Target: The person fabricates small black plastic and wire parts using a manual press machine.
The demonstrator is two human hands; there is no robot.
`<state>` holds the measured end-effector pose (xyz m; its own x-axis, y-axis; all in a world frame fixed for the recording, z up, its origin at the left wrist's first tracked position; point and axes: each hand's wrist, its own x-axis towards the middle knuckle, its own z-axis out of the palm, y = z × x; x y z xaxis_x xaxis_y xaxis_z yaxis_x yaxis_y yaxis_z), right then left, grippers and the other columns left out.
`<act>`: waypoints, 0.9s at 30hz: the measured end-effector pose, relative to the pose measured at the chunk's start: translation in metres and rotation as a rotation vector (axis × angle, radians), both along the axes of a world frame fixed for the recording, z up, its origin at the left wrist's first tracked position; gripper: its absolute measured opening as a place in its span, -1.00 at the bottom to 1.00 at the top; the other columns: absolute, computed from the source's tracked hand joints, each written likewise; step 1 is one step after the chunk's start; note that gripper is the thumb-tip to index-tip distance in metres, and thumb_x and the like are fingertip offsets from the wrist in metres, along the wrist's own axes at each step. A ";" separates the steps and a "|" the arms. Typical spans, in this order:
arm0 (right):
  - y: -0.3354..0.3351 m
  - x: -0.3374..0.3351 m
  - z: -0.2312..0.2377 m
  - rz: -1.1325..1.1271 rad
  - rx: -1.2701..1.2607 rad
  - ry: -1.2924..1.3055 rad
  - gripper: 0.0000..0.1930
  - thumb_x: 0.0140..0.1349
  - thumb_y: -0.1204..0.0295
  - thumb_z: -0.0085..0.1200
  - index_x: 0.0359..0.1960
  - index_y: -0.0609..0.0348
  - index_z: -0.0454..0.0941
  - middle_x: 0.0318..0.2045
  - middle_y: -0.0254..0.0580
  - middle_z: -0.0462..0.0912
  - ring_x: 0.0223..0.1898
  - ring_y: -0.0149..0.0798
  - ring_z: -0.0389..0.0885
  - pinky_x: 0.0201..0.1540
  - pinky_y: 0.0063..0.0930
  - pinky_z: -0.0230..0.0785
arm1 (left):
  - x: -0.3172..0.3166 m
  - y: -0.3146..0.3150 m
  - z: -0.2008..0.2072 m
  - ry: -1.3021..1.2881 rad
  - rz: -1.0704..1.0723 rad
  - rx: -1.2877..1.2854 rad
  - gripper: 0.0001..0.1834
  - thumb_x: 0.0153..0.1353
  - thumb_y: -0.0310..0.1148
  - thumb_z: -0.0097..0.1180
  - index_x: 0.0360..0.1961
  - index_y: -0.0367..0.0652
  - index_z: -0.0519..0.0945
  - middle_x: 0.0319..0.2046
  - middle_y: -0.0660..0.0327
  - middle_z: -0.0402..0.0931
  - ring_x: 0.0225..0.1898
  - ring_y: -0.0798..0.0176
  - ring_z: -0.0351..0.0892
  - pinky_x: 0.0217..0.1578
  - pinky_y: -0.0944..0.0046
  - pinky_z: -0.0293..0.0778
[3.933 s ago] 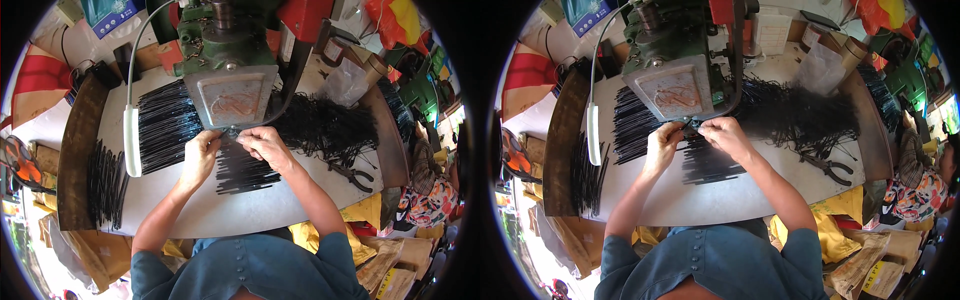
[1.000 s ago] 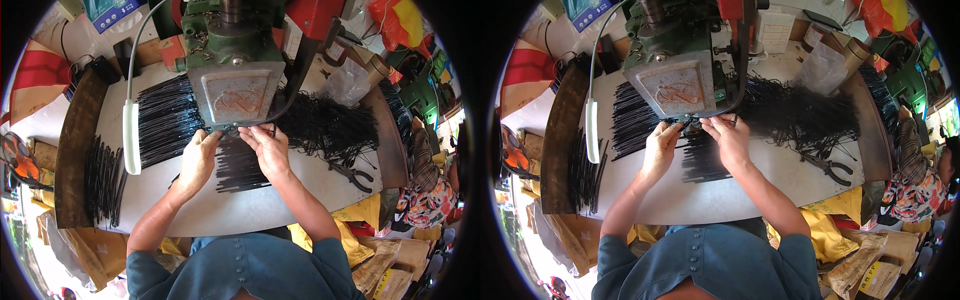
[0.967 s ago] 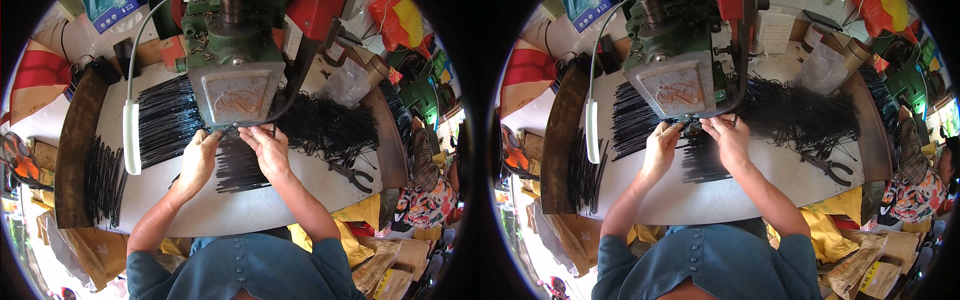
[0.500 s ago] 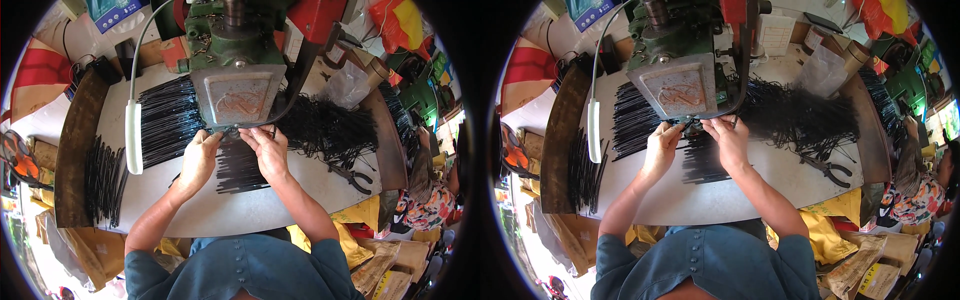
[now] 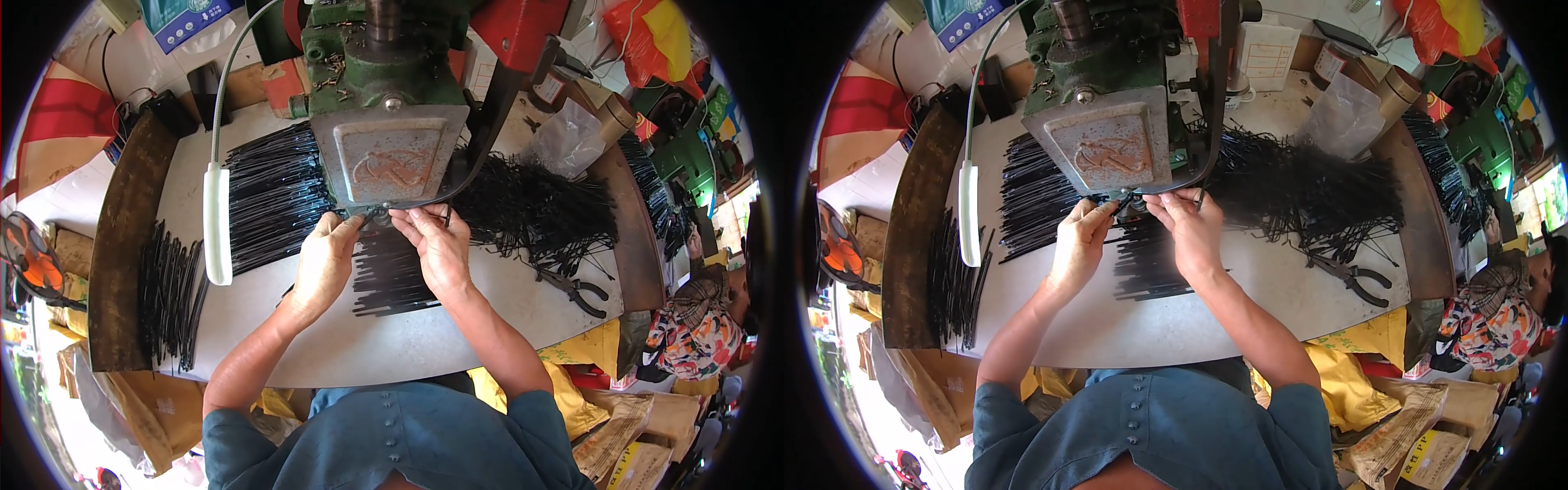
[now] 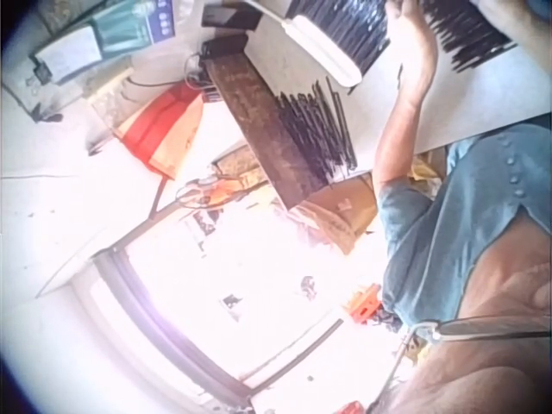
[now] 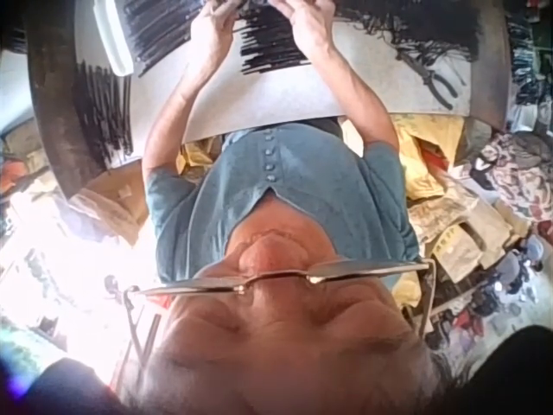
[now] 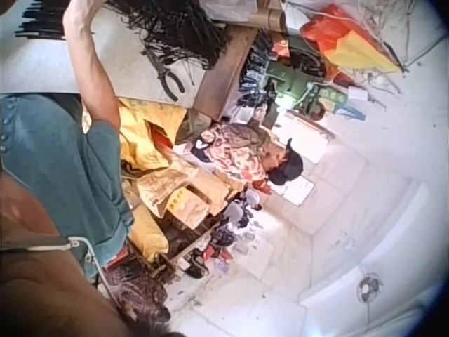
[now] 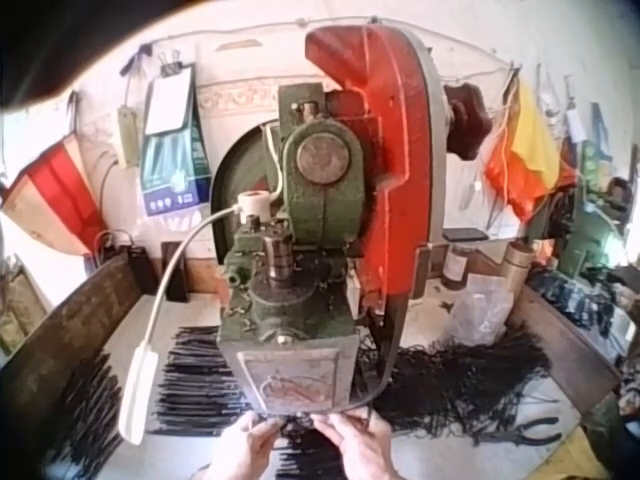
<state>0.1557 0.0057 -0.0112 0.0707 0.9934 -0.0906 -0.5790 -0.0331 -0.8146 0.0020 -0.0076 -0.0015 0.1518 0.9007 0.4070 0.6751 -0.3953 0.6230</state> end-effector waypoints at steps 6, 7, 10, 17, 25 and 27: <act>0.001 -0.001 -0.001 -0.006 -0.002 -0.011 -0.94 0.12 0.58 -0.12 -0.38 0.33 0.34 -0.36 -0.05 0.49 -0.26 -0.21 0.51 -0.13 -0.39 0.40 | -0.001 0.001 -0.002 0.009 0.002 -0.014 -0.79 -0.02 -0.61 0.00 -0.29 -0.25 0.51 -0.60 0.17 0.27 -0.58 0.26 0.30 -0.54 0.37 0.27; 0.001 -0.001 -0.001 -0.011 0.004 -0.023 -0.94 0.12 0.58 -0.12 -0.38 0.33 0.34 -0.36 -0.04 0.49 -0.26 -0.21 0.51 -0.13 -0.39 0.40 | -0.001 0.001 -0.001 0.008 0.003 -0.014 -0.79 -0.02 -0.61 0.00 -0.29 -0.25 0.51 -0.60 0.17 0.27 -0.58 0.26 0.30 -0.54 0.37 0.27; 0.000 -0.001 -0.001 -0.018 0.007 -0.034 -0.94 0.11 0.59 -0.12 -0.38 0.33 0.34 -0.36 -0.05 0.49 -0.26 -0.21 0.51 -0.13 -0.40 0.40 | 0.000 0.001 -0.001 0.029 0.004 -0.002 -0.80 -0.02 -0.61 0.01 -0.31 -0.26 0.51 -0.59 0.16 0.28 -0.58 0.23 0.31 -0.54 0.36 0.28; 0.002 0.004 0.001 0.000 -0.057 -0.012 -0.94 0.06 0.63 -0.11 -0.41 0.38 0.33 -0.42 -0.05 0.48 -0.36 -0.26 0.54 -0.26 -0.50 0.45 | -0.005 0.000 0.007 0.421 -0.059 0.270 -0.69 -0.08 -0.59 -0.03 -0.21 -0.25 0.45 -0.58 0.10 0.29 -0.56 0.13 0.38 -0.54 0.25 0.38; -0.006 0.036 0.008 0.342 -0.172 -0.475 -0.87 -0.11 0.48 0.12 -0.63 0.23 0.43 -0.63 -0.26 0.49 -0.63 -0.49 0.42 -0.58 -0.73 0.25 | -0.045 -0.012 0.022 -0.377 -0.148 -0.841 -0.82 0.12 -0.40 -0.09 -0.52 -0.27 0.47 -0.71 0.27 0.39 -0.79 0.51 0.33 -0.78 0.51 0.26; -0.010 0.026 0.009 0.472 -0.135 -0.486 -0.84 -0.13 0.46 0.15 -0.59 0.23 0.41 -0.64 -0.29 0.48 -0.64 -0.52 0.39 -0.62 -0.74 0.22 | -0.034 -0.025 0.018 -0.616 -0.158 -1.021 -0.83 0.15 -0.39 -0.12 -0.53 -0.23 0.40 -0.67 0.25 0.40 -0.73 0.44 0.38 -0.75 0.49 0.30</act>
<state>0.1816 -0.0039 -0.0022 -0.3022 0.9102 -0.2832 -0.0479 -0.3112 -0.9491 -0.0321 -0.0328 0.0169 0.3205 0.8390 -0.4398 0.1425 0.4163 0.8980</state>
